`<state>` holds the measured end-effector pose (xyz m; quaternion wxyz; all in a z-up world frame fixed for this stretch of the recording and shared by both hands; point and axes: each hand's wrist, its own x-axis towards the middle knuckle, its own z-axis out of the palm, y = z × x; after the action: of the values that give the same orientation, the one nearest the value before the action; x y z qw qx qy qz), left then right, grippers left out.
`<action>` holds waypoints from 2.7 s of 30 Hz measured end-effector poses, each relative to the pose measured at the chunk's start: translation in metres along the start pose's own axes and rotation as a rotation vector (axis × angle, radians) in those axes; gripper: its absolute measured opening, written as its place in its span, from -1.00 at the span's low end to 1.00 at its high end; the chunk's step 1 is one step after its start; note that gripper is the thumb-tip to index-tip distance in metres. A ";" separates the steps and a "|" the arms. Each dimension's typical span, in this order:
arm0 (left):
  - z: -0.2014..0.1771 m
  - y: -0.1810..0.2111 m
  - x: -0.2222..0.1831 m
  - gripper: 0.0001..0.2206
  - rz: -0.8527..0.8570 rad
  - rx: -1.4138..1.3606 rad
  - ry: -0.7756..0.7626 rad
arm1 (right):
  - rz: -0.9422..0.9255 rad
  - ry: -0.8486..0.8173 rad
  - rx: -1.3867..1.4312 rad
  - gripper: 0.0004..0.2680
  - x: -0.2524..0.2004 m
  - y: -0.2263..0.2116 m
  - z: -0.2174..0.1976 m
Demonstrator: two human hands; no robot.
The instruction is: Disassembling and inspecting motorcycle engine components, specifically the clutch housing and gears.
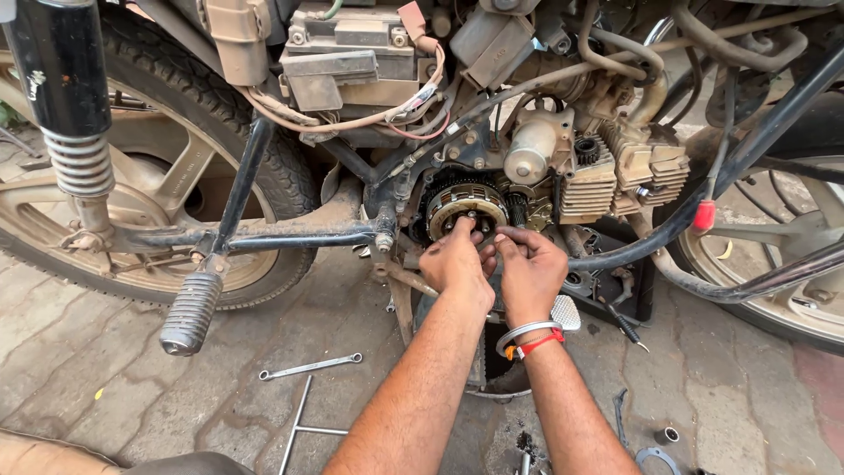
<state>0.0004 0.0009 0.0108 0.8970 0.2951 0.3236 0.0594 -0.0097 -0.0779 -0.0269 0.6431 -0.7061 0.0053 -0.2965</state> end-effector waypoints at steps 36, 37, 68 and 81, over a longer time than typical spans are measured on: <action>0.000 -0.017 -0.001 -0.69 0.169 -0.053 0.102 | -0.046 -0.017 0.074 -0.92 -0.005 -0.011 -0.013; -0.001 -0.016 -0.005 -0.69 0.164 -0.040 0.093 | -0.073 -0.037 0.142 -0.93 -0.004 -0.008 -0.013; -0.027 0.010 0.010 -0.71 0.278 0.157 0.097 | 0.879 -0.030 0.612 -0.88 -0.003 -0.021 0.001; -0.009 0.008 0.000 -0.79 0.237 0.115 0.137 | 0.739 0.232 0.647 -0.84 0.002 -0.006 0.037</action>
<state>-0.0047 0.0119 0.0098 0.8412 0.3775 0.3497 0.1661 0.0053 -0.0437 -0.0203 0.8862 -0.3840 0.2340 -0.1119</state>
